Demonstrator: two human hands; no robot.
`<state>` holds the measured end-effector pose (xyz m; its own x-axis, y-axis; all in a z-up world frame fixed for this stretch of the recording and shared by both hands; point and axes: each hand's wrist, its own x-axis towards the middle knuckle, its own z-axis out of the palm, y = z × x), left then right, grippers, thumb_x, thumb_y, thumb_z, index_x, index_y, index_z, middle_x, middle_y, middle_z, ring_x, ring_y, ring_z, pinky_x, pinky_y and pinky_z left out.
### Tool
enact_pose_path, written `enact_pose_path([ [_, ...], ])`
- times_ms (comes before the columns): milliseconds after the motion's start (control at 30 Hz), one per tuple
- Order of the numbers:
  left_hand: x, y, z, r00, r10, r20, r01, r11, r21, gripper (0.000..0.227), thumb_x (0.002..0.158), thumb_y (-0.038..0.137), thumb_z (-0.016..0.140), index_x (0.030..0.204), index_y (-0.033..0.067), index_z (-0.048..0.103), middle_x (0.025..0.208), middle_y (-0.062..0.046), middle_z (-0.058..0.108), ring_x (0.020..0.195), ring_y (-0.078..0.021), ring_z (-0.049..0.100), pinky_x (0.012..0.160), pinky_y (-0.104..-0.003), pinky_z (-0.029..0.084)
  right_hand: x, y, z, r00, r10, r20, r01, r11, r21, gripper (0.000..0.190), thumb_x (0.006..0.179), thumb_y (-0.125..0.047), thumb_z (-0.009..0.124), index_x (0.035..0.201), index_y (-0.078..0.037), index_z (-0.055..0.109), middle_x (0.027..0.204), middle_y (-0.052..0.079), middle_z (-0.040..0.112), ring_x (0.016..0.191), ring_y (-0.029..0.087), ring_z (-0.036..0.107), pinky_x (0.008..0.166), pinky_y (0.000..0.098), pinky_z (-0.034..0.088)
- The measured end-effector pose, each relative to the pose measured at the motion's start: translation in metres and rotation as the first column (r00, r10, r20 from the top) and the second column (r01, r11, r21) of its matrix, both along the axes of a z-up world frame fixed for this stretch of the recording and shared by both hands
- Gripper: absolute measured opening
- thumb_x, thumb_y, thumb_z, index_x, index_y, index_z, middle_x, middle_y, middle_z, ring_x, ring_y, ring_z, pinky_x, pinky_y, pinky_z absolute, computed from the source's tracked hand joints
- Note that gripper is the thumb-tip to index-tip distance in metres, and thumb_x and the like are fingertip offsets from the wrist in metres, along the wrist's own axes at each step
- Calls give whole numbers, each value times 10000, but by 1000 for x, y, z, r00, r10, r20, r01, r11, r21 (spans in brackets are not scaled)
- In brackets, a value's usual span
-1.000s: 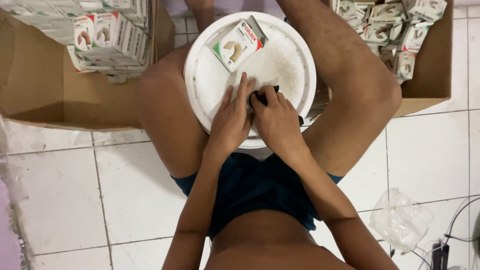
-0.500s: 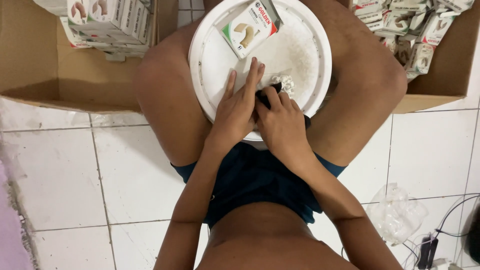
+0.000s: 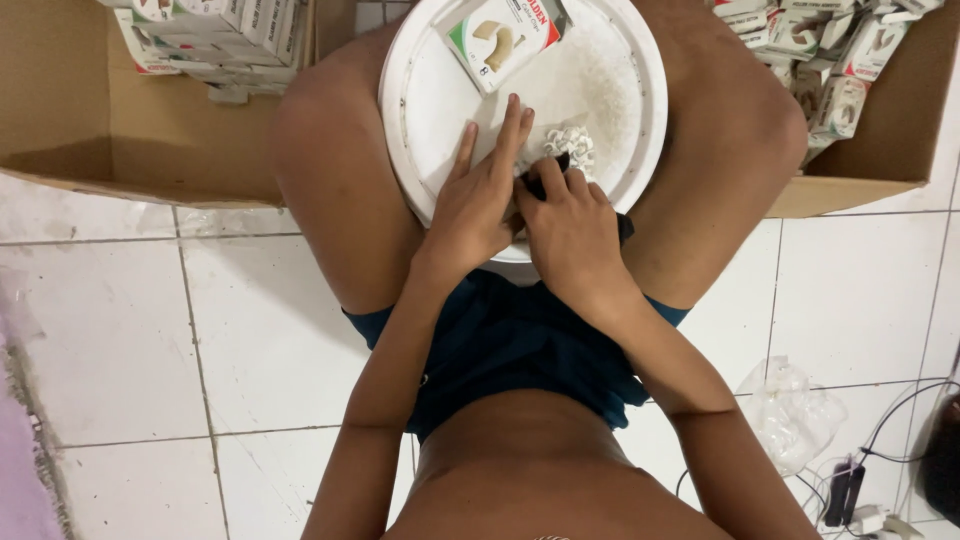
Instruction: Cleaning small hardware boxes with a cloth and emptying their contents into a white bucket while sitting on the floor.
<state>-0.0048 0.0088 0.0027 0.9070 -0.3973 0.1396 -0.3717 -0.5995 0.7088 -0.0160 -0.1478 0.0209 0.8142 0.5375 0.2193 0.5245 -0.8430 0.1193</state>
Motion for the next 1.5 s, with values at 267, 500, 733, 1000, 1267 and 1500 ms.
enact_pose_path([
  [267, 3, 4, 4, 999, -30, -36, 29, 999, -13, 1233, 752, -69, 719, 1597, 59, -170, 1722, -178, 273, 1578, -218, 362, 1333, -475, 17, -11, -1, 4, 996, 41, 74, -37, 998, -52, 212, 818, 11, 686, 998, -101, 698, 1044, 45, 549, 759, 228, 509, 614, 319, 475],
  [500, 3, 6, 12, 980, -98, -171, 82, 992, -97, 1375, 727, 27, 893, 1647, 47, -129, 1748, -170, 173, 1608, -323, 223, 1289, -526, -97, -6, -29, 57, 942, 100, -321, -81, 994, 73, 259, 875, -62, 688, 1110, -131, 774, 1120, 69, 598, 856, 342, 657, 739, 396, 512],
  [733, -1, -5, 8, 994, 53, -99, -64, 992, -108, 979, 972, -78, 635, 1669, 69, -37, 1690, -175, 358, 1541, -272, 405, 1318, -492, 6, 21, -12, 20, 982, 60, -179, -28, 984, 174, 293, 937, -48, 687, 1218, -100, 748, 1140, 77, 599, 934, 322, 663, 753, 388, 520],
  [1000, 0, -11, 16, 988, 104, -111, -106, 994, -14, 1030, 908, -149, 638, 1651, 29, -52, 1687, -173, 369, 1524, -236, 446, 1327, -479, -10, 35, -8, -1, 996, 12, -90, -10, 1000, 15, 344, 887, -73, 688, 1221, -146, 726, 1148, 47, 547, 934, 276, 616, 745, 355, 476],
  [1267, 0, -10, 15, 988, 95, -119, -99, 995, -21, 965, 953, -144, 603, 1650, 14, -45, 1709, -160, 314, 1549, -220, 396, 1323, -480, -22, 16, -11, -4, 997, -26, -72, 19, 995, -99, 344, 862, -98, 722, 1205, -129, 730, 1113, 45, 555, 885, 243, 607, 718, 341, 470],
  [1500, -1, -10, 15, 989, 84, -120, -89, 995, -40, 928, 943, -200, 537, 1646, -6, -36, 1720, -161, 272, 1568, -217, 351, 1327, -470, -25, 14, -6, 14, 997, -15, -76, 11, 998, -58, 334, 887, -97, 720, 1220, -113, 728, 1165, 72, 564, 912, 279, 616, 706, 353, 470],
])
